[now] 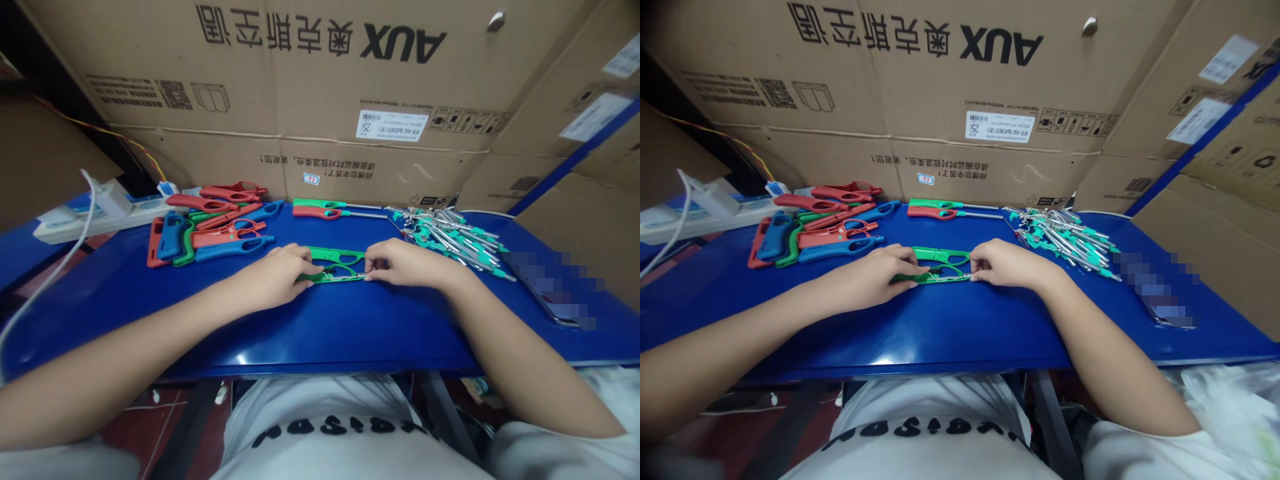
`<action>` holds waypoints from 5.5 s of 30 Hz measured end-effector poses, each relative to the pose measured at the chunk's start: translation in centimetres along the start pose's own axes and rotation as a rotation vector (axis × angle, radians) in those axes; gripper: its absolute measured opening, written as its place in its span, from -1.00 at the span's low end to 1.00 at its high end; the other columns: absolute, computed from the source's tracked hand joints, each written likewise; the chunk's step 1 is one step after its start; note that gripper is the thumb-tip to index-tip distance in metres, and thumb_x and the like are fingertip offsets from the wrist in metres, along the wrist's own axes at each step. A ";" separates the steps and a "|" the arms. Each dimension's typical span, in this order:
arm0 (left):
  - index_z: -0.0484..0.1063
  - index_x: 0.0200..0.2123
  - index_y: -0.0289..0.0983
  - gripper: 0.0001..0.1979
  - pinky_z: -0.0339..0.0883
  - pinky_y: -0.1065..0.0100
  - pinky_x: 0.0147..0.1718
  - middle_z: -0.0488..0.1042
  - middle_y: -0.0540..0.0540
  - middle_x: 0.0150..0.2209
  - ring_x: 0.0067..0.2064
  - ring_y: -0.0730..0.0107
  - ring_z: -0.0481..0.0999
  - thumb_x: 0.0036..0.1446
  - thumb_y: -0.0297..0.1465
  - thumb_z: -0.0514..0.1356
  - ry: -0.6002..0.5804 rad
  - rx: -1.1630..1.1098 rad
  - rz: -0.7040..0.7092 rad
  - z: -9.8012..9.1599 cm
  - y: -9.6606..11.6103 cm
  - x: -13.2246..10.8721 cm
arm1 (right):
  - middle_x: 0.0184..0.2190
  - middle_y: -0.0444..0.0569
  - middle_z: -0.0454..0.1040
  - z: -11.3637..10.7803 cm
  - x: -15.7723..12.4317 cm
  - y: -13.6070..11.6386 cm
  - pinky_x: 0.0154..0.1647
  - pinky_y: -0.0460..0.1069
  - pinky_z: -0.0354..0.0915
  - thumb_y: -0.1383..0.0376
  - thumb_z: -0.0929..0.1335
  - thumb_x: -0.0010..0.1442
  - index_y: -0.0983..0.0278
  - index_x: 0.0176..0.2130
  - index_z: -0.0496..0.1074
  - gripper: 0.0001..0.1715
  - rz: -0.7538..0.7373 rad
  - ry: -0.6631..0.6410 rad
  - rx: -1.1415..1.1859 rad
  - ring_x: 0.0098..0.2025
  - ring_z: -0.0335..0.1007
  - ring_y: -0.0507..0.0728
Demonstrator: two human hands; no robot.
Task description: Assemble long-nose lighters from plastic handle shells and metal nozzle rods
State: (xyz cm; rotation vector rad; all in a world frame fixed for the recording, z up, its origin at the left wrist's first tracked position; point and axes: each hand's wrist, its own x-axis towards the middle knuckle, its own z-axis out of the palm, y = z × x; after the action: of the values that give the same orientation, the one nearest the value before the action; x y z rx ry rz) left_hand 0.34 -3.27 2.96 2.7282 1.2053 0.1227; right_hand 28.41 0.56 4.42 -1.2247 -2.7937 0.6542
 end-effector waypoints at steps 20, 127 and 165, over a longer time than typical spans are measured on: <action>0.57 -0.06 -0.34 -0.69 0.40 0.15 0.06 0.50 -0.20 -0.20 -0.12 0.19 0.55 0.40 -0.40 0.04 0.101 0.137 0.226 1.1 0.8 0.0 | -0.39 -0.04 0.56 -0.5 -0.5 0.1 -0.38 -0.06 0.23 0.24 0.41 0.19 0.28 -0.35 0.50 -0.85 0.009 -0.051 0.012 -0.39 0.42 0.07; 0.49 -0.09 -0.17 -0.83 0.43 0.26 -0.08 0.47 -0.10 0.08 0.05 0.19 0.51 0.34 -0.33 0.14 0.140 -0.092 0.137 1.7 1.2 -0.5 | -0.37 -0.09 0.44 3.2 1.4 -0.9 -0.42 -0.11 0.22 0.37 0.38 0.19 0.30 -0.25 0.49 -0.92 -0.322 0.146 0.290 -0.45 0.23 -0.03; 0.45 0.13 -0.18 -0.63 0.41 0.26 0.04 0.55 -0.10 0.08 0.07 0.19 0.54 0.32 -0.20 0.20 0.213 -0.002 0.170 1.4 0.8 -0.5 | -0.16 -0.01 0.65 0.1 -0.5 -0.8 -0.10 -0.01 0.40 0.42 0.31 0.19 0.25 -0.14 0.62 -0.67 -0.340 0.228 0.150 -0.17 0.57 0.12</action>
State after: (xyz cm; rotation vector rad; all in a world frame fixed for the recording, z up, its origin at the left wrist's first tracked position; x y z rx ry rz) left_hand 0.76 -4.36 1.70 2.8702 1.0157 0.4451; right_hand 28.17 -0.30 4.70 -0.7224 -2.6152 0.6375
